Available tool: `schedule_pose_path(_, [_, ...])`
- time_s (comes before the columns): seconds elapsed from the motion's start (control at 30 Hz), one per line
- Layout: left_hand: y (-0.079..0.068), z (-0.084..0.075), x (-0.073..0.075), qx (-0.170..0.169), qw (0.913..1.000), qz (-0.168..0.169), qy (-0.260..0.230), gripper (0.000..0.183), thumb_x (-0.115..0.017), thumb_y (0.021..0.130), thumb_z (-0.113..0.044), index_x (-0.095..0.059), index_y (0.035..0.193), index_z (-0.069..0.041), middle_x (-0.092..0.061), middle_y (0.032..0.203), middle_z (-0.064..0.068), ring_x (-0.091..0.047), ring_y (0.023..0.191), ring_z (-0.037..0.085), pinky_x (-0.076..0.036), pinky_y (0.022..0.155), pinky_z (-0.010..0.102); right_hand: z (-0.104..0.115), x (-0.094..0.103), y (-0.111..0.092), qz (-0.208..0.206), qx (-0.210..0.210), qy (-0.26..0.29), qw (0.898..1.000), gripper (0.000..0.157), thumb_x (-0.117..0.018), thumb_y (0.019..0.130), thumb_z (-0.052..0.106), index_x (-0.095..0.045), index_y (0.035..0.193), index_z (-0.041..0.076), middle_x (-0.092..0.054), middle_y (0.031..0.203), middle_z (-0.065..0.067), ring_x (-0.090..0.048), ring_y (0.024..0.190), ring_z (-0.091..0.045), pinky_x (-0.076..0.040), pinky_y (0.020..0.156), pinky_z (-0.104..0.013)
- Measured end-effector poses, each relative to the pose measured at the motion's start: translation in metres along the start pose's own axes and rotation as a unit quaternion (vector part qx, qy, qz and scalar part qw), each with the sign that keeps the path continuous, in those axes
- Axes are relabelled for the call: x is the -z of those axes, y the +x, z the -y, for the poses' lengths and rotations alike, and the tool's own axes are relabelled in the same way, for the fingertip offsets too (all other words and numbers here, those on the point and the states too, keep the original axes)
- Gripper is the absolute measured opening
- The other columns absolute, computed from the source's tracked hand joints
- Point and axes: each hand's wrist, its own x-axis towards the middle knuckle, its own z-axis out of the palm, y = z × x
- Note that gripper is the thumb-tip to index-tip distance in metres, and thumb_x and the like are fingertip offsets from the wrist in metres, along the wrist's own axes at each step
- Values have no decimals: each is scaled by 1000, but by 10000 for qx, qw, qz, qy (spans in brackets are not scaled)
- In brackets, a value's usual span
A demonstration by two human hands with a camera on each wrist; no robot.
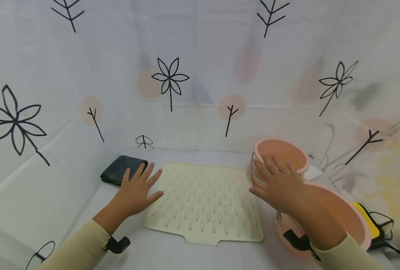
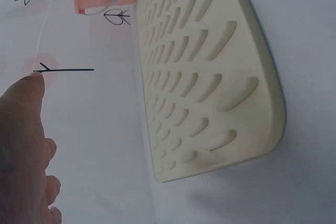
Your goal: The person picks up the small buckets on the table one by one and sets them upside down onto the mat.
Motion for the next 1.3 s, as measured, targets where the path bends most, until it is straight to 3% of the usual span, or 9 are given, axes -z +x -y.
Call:
schedule_pose_path(0.13, [-11, 1, -14, 161, 9993, 23, -335, 86, -43, 99, -76, -26, 168, -28, -15, 176, 9, -13, 161, 43, -9, 119, 78, -2, 0, -10, -91, -84, 370, 9992, 101, -28, 94, 87, -15, 170, 22, -12, 175, -19, -13, 159, -49, -9, 121, -76])
schedule_pose_path(0.37, [-24, 1, -37, 396, 9948, 93, -931, 82, -59, 99, -63, -33, 166, -24, -21, 174, 15, -15, 159, 49, -16, 116, 81, -6, 1, -30, -115, -317, 842, 9959, 103, -51, 94, 79, -19, 169, 15, -13, 173, -25, -12, 158, -51, -9, 121, -75])
schedule_pose_path(0.57, [-30, -3, -43, 659, 9886, 112, -1347, 82, -62, 99, -59, -34, 165, -19, -28, 171, 19, -24, 156, 50, -15, 117, 80, -7, -5, -46, -160, -497, 721, 9960, 112, -43, 90, 88, -22, 167, 10, -18, 171, -28, -17, 156, -53, -15, 117, -78])
schedule_pose_path(0.7, [-29, -7, -43, 804, 9839, -40, -1597, 81, -64, 99, -55, -36, 164, -14, -35, 167, 21, -30, 154, 49, -17, 118, 78, -7, -9, -56, -353, -574, 672, 9955, 111, -50, 91, 84, -27, 164, 3, -23, 169, -30, -23, 153, -54, -19, 117, -76])
schedule_pose_path(0.87, [-30, -12, -47, 964, 9764, 183, -1926, 81, -65, 99, -54, -36, 163, -12, -32, 168, 23, -27, 154, 52, -17, 119, 78, -11, -18, -75, -956, -543, 774, 9909, 103, -64, 92, 72, -38, 159, -2, -38, 162, -30, -35, 148, -52, -26, 117, -69])
schedule_pose_path(1.03, [-30, -15, -57, 1174, 9624, 593, -2375, 85, -65, 98, -57, -35, 163, -12, -27, 170, 24, -22, 156, 52, -12, 121, 77, -16, -29, -89, -1906, -429, 939, 9762, 91, -80, 85, 58, -52, 151, 2, -58, 147, -22, -51, 134, -42, -27, 125, -52])
schedule_pose_path(1.13, [-29, -17, -62, 1245, 9555, 740, -2571, 89, -68, 95, -59, -36, 163, -10, -26, 170, 25, -21, 156, 53, -11, 121, 77, -17, -34, -95, -1969, -542, 1018, 9736, 91, -80, 84, 61, -54, 148, 2, -59, 144, -21, -51, 134, -42, -26, 127, -49])
schedule_pose_path(1.23, [-28, -19, -70, 1264, 9530, 840, -2623, 96, -71, 91, -62, -35, 163, -9, -25, 170, 26, -20, 156, 54, -12, 119, 79, -17, -36, -98, -1917, -653, 998, 9742, 93, -77, 82, 70, -58, 145, 4, -61, 140, -22, -55, 126, -43, -45, 110, -59])
schedule_pose_path(1.3, [-29, -19, -75, 1243, 9512, 878, -2684, 101, -73, 88, -64, -34, 163, -8, -25, 170, 27, -20, 155, 56, -13, 117, 81, -19, -38, -101, -1891, -46, 469, 9808, 54, -58, 102, 57, -65, 136, 16, -62, 131, -27, -59, 114, -46, -53, 88, -65])
